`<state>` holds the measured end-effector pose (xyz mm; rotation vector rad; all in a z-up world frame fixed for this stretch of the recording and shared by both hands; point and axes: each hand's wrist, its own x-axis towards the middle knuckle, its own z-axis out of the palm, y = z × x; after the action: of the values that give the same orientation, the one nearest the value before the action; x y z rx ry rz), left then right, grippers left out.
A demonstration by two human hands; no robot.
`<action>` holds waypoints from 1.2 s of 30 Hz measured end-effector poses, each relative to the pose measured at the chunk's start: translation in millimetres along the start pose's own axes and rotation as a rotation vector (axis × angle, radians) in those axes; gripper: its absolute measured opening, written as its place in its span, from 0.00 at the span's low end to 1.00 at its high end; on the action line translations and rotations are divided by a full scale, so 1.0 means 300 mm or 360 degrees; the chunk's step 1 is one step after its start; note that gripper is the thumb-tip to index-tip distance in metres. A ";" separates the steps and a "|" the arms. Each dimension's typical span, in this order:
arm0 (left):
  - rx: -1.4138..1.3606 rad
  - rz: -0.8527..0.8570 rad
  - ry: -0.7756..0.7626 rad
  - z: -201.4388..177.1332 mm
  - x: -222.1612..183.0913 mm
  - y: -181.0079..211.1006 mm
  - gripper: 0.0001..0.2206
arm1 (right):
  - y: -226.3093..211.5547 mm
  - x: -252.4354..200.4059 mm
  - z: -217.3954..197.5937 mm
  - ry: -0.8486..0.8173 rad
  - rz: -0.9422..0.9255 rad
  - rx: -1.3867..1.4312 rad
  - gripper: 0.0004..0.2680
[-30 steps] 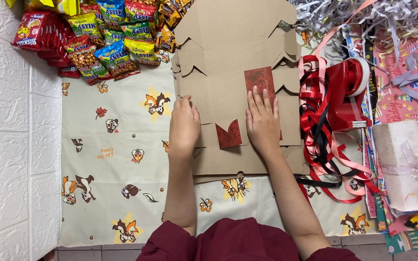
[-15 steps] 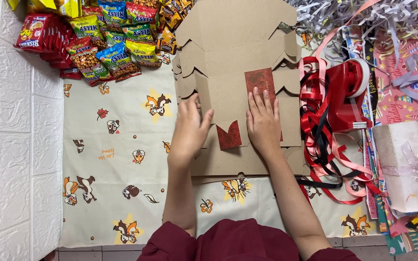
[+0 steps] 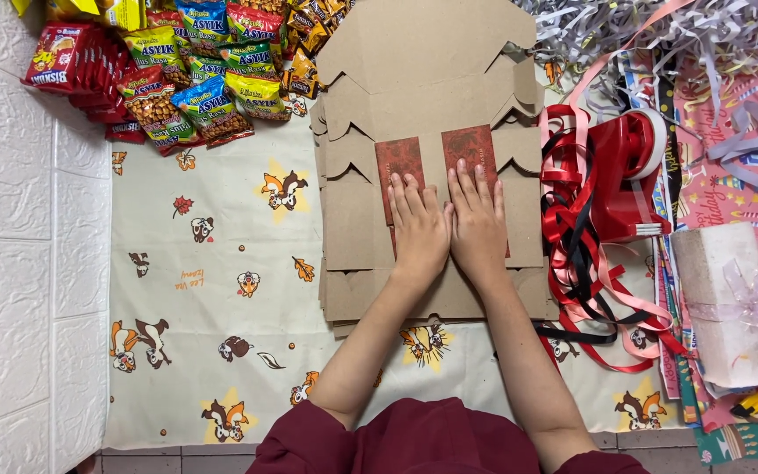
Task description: Assembling a cardboard box by folding flaps and tucking them into slots.
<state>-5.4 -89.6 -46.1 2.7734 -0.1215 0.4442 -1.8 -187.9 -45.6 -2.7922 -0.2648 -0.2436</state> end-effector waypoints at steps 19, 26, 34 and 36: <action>0.0030 0.0076 -0.0145 -0.036 0.011 0.003 0.24 | -0.014 -0.001 -0.024 -0.0053 0.0017 0.0009 0.18; 0.0060 0.0107 -0.0110 -0.003 0.007 -0.008 0.24 | -0.017 -0.002 -0.029 -0.0039 -0.0006 -0.0019 0.19; 0.0076 0.0134 -0.0102 -0.006 0.013 -0.021 0.25 | -0.006 -0.003 -0.029 -0.0062 -0.0034 0.0000 0.23; -0.0065 0.0148 -0.0099 -0.005 0.020 -0.032 0.23 | 0.009 -0.004 -0.011 -0.0027 -0.0035 0.0046 0.26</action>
<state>1.0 -80.3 -45.9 2.7502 -0.2724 0.3743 -2.8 -191.6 -43.6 -2.7651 -0.3011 -0.2199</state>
